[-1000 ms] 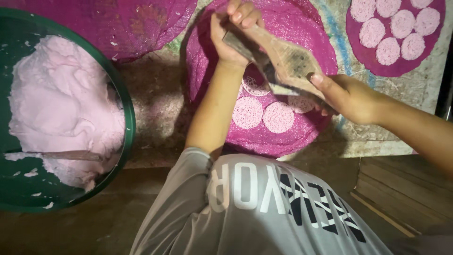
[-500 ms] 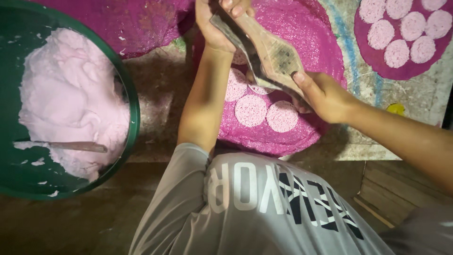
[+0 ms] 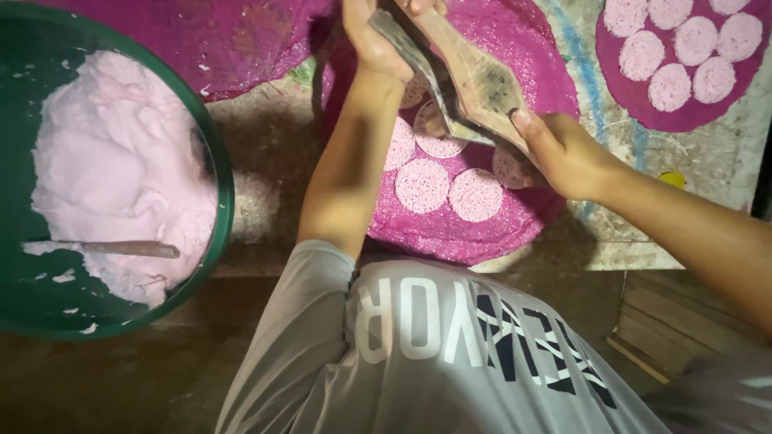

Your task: The person scoops pink dough from a green basin and uses a handheld press to form circular discs on a pink tray. The person repeatedly fills the press, releases the shaped dough, and arranges the discs on the tray.

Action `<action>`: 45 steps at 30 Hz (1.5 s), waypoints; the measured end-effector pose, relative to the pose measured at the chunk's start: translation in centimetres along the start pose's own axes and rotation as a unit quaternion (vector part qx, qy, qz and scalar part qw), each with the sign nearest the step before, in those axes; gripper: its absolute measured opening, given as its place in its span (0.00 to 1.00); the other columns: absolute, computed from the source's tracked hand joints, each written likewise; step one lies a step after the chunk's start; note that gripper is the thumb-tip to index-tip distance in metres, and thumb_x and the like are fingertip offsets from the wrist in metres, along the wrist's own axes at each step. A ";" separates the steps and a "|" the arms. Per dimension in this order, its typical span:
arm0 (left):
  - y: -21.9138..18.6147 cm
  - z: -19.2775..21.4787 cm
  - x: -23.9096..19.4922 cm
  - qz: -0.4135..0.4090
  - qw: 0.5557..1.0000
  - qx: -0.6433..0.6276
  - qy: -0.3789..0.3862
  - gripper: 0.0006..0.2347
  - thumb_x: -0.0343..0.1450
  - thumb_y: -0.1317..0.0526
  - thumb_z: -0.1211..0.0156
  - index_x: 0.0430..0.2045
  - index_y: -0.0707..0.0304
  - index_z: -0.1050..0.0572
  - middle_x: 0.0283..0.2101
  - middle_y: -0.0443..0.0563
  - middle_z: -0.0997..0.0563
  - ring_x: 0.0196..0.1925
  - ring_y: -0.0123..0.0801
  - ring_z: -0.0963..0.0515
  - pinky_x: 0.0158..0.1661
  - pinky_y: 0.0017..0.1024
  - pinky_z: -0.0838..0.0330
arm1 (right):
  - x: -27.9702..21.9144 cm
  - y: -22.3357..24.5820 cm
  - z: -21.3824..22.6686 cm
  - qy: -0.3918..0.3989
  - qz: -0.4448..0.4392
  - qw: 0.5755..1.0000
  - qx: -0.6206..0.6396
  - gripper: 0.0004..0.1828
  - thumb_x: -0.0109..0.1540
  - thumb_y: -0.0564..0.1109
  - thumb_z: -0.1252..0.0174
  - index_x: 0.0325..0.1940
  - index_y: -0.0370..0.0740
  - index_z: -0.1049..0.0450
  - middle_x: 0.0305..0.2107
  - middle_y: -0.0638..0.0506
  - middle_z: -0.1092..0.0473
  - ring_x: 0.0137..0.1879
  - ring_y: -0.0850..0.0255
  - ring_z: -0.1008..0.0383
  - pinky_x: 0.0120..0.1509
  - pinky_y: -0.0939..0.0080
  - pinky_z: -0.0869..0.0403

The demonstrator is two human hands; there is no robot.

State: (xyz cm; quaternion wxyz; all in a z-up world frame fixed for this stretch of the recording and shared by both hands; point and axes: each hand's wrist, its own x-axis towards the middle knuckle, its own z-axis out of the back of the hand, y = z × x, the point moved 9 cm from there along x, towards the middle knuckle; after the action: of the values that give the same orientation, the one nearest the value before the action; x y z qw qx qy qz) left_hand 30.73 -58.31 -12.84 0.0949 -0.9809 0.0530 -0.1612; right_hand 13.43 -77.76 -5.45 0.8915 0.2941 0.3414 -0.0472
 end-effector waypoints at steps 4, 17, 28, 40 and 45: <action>0.9 0.6 -0.6 0.029 0.995 -0.076 -0.064 0.21 0.76 0.42 0.59 0.26 0.60 0.29 0.27 0.46 0.27 0.33 0.37 0.24 0.43 0.45 0.27 | 0.3 0.2 0.4 -0.007 -0.001 1.000 0.002 0.43 0.69 0.71 0.71 0.28 0.34 0.27 0.15 0.45 0.33 0.24 0.54 0.31 0.34 0.48 0.30; -2.1 -0.6 -8.2 0.259 0.788 0.553 -0.081 0.18 0.69 0.61 0.45 0.55 0.63 0.27 0.59 0.52 0.24 0.40 0.36 0.24 0.37 0.31 0.23 | -3.4 -3.3 -1.3 -0.057 0.261 0.914 0.304 0.38 0.68 0.77 0.59 0.48 0.40 0.29 0.19 0.57 0.38 0.28 0.68 0.37 0.33 0.67 0.35; 0.5 -8.9 -12.9 0.069 0.457 0.858 0.224 0.52 0.52 0.53 0.16 0.70 0.67 0.46 0.57 0.58 0.26 0.53 0.48 0.32 0.58 0.46 0.36 | -10.5 -3.3 0.3 -0.183 0.329 0.762 0.527 0.42 0.65 0.80 0.46 0.66 0.44 0.36 0.47 0.55 0.35 0.44 0.66 0.31 0.45 0.61 0.28; 3.9 -10.5 -9.2 0.233 0.381 0.853 0.270 0.51 0.51 0.48 0.18 0.66 0.67 0.43 0.61 0.64 0.31 0.60 0.50 0.36 0.58 0.46 0.44 | -12.6 -12.9 -3.0 -0.242 0.326 0.691 0.598 0.36 0.69 0.77 0.45 0.61 0.47 0.36 0.45 0.57 0.34 0.43 0.65 0.35 0.50 0.58 0.33; 3.7 -8.1 -10.3 0.304 0.312 0.857 0.274 0.48 0.53 0.50 0.20 0.67 0.66 0.41 0.59 0.62 0.29 0.60 0.49 0.36 0.59 0.45 0.43 | -13.8 -14.1 -3.7 -0.283 0.310 0.700 0.577 0.42 0.66 0.78 0.46 0.72 0.48 0.39 0.52 0.55 0.34 0.50 0.65 0.33 0.53 0.56 0.31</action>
State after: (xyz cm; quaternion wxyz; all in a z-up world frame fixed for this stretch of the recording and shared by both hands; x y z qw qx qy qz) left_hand 18.16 -61.87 -9.20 0.9050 -0.1647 0.2024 -0.3361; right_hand -3.28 -88.89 -5.79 0.5656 0.8132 -0.1318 -0.0367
